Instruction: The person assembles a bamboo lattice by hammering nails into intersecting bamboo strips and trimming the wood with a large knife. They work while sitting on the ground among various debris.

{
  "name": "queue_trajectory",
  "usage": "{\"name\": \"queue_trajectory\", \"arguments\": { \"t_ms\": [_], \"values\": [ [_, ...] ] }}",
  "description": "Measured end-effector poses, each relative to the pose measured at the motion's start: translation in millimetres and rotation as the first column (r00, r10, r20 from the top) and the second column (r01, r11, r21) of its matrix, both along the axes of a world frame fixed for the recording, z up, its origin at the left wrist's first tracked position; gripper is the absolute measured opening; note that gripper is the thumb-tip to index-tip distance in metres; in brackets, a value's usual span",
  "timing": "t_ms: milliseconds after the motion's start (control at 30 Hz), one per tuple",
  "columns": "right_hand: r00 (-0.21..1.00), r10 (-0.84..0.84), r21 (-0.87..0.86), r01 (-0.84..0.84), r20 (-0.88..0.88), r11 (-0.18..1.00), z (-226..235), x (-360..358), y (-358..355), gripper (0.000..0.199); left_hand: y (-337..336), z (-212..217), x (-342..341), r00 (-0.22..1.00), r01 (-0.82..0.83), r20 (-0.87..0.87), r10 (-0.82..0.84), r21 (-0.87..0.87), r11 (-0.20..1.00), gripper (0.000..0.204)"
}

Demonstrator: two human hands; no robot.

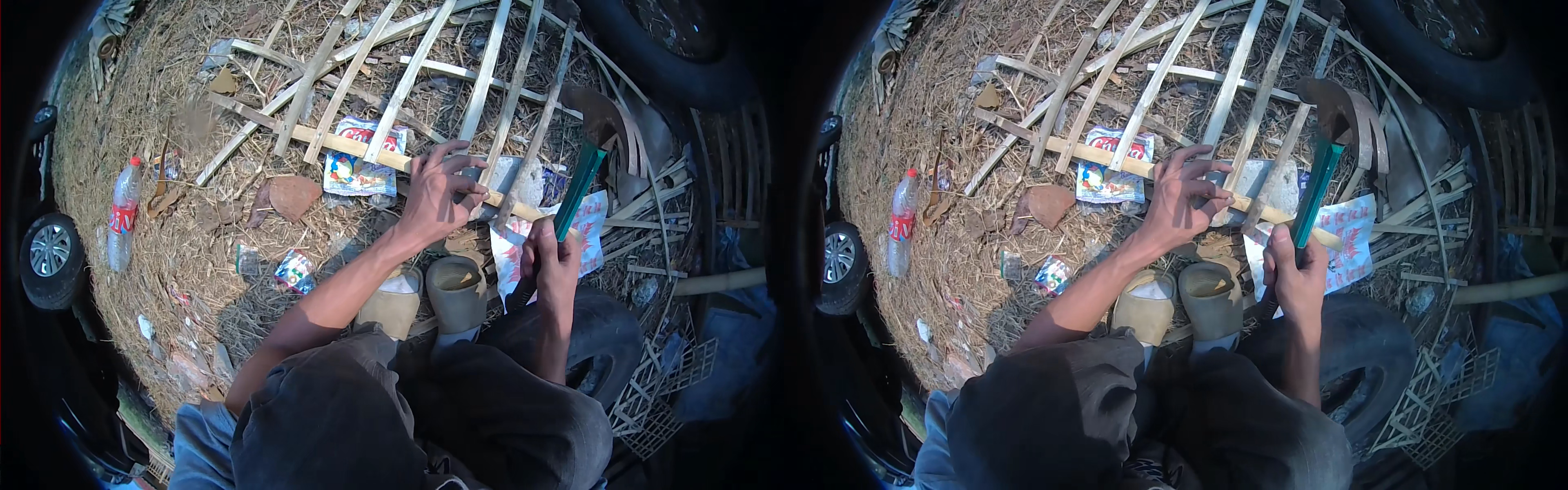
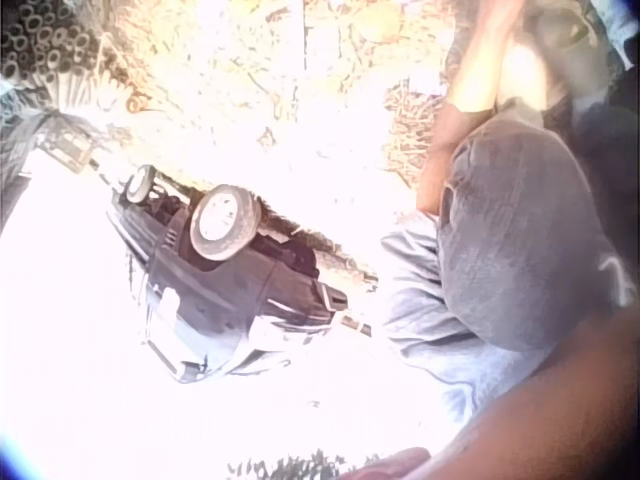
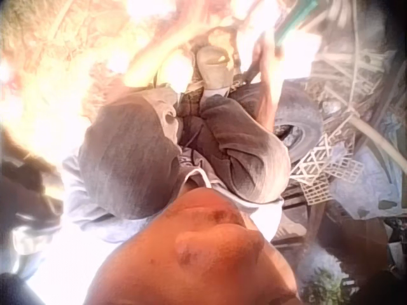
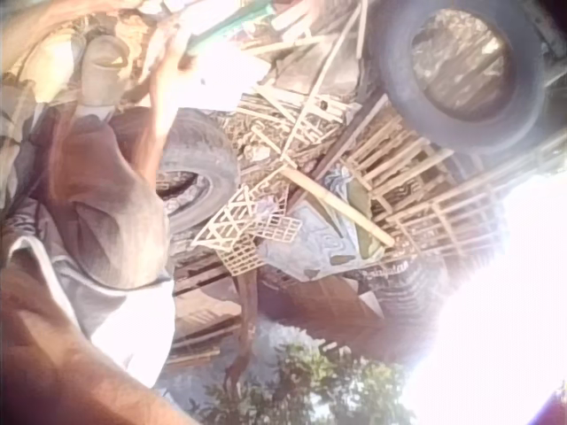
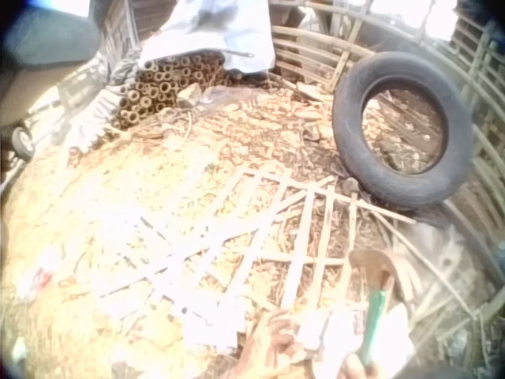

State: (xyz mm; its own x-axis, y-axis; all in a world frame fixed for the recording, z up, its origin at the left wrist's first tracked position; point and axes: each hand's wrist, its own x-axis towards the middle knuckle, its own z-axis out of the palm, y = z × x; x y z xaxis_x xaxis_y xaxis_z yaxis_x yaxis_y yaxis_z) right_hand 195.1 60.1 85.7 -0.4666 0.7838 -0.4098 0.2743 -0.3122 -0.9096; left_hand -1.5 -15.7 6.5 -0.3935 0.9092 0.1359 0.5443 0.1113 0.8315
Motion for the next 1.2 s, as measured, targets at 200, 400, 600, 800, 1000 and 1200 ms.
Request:
{"name": "queue_trajectory", "arguments": {
  "t_ms": [200,400,600,800,1000,1200],
  "values": [
    [0.975,0.064,-0.244,-0.01,0.213,0.97,55,19,-5,0.057,3,-1,1,0.998,-0.029,0.049,0.028,0.024,0.999,0.004],
    [0.883,0.204,-0.032,-0.21,0.423,0.977,36,44,-38,0.053,0,-5,-1,0.999,-0.046,0.025,0.045,0.028,0.999,0.007],
    [0.649,0.27,0.109,-0.481,0.712,0.87,59,40,-39,0.052,-5,-6,-1,0.997,-0.05,0.058,0.048,0.033,0.998,0.008],
    [0.702,0.246,0.152,-0.452,0.669,0.879,44,42,-44,0.04,-4,-6,-1,0.999,-0.036,0.036,0.036,-0.005,0.999,0.006],
    [0.764,0.201,0.22,-0.41,0.613,0.885,35,48,-44,0.039,0,-5,5,0.996,-0.076,0.054,0.075,0.025,0.997,0.006],
    [0.764,0.219,0.16,-0.387,0.607,0.908,28,39,-45,0.053,-2,-10,-4,0.997,-0.076,0.028,0.074,0.062,0.995,0.008]
  ]
}}
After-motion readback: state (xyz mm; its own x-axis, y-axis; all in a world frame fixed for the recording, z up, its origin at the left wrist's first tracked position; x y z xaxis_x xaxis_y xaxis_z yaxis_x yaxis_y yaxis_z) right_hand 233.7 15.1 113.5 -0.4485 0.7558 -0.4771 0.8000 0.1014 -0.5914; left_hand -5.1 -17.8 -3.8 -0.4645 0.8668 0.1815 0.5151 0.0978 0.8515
